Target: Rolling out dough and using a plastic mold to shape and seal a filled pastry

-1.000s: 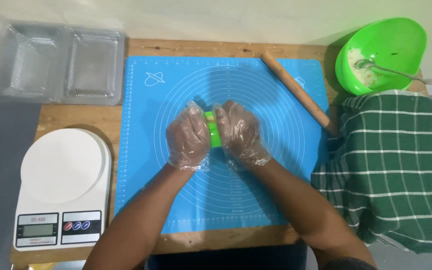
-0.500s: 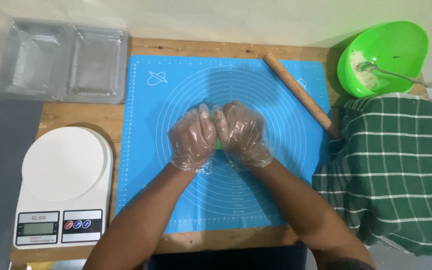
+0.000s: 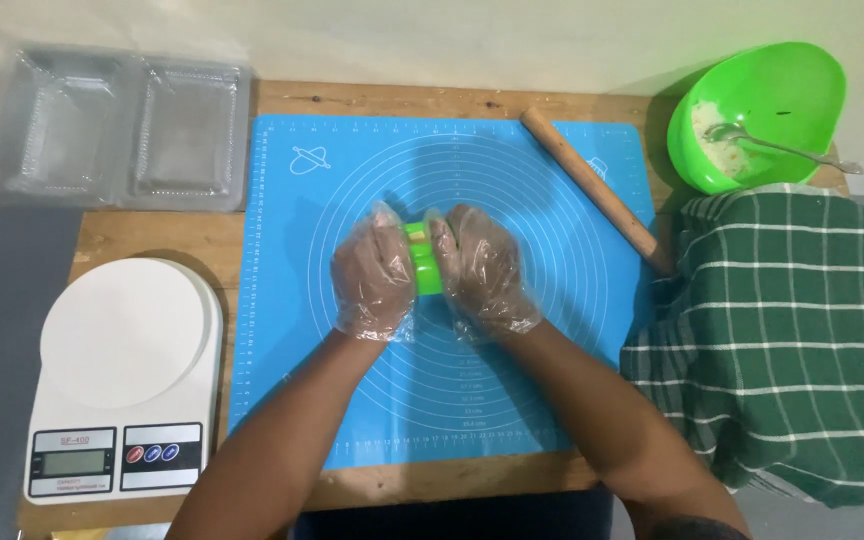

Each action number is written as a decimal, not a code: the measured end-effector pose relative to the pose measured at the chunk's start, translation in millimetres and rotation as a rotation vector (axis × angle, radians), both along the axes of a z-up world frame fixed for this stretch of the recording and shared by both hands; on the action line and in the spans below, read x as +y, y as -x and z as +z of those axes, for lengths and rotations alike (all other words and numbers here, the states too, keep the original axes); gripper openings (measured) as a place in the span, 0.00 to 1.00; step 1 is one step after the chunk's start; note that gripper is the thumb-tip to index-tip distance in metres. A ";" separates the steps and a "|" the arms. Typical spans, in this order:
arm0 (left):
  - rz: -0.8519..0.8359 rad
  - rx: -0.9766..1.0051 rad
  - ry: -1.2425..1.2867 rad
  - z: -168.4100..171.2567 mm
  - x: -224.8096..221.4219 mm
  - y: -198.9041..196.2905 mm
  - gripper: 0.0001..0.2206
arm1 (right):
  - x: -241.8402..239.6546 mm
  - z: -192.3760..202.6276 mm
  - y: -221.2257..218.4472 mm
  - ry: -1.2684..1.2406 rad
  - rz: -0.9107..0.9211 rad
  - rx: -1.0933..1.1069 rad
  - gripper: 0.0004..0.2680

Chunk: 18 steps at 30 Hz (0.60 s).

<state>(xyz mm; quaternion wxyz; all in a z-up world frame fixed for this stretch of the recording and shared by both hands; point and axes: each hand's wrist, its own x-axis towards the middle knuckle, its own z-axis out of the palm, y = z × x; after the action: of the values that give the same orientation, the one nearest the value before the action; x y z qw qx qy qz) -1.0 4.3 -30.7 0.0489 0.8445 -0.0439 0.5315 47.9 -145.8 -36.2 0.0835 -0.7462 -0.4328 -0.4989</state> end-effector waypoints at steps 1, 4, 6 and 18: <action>-0.002 0.002 0.000 11.1 -2.7 2.0 0.03 | 0.3 -1.2 0.6 0.000 -0.002 0.002 0.17; 0.029 -0.073 -0.056 16.3 -10.1 4.5 0.02 | 2.7 -3.9 1.1 0.035 -0.033 0.059 0.11; 0.394 -0.163 -0.130 -17.9 -15.7 -1.1 0.06 | 4.2 -4.9 -0.7 0.068 -0.070 0.108 0.05; -0.017 0.022 0.244 16.7 -6.4 5.3 0.07 | 13.8 -25.8 -3.2 -0.038 -0.148 0.583 0.14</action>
<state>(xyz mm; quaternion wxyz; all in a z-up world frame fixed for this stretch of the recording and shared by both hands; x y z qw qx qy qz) -6.4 -2.1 -14.0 0.1562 0.8376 0.0143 0.5233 51.0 -132.1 -62.0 0.1817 -0.8856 -0.3258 -0.2766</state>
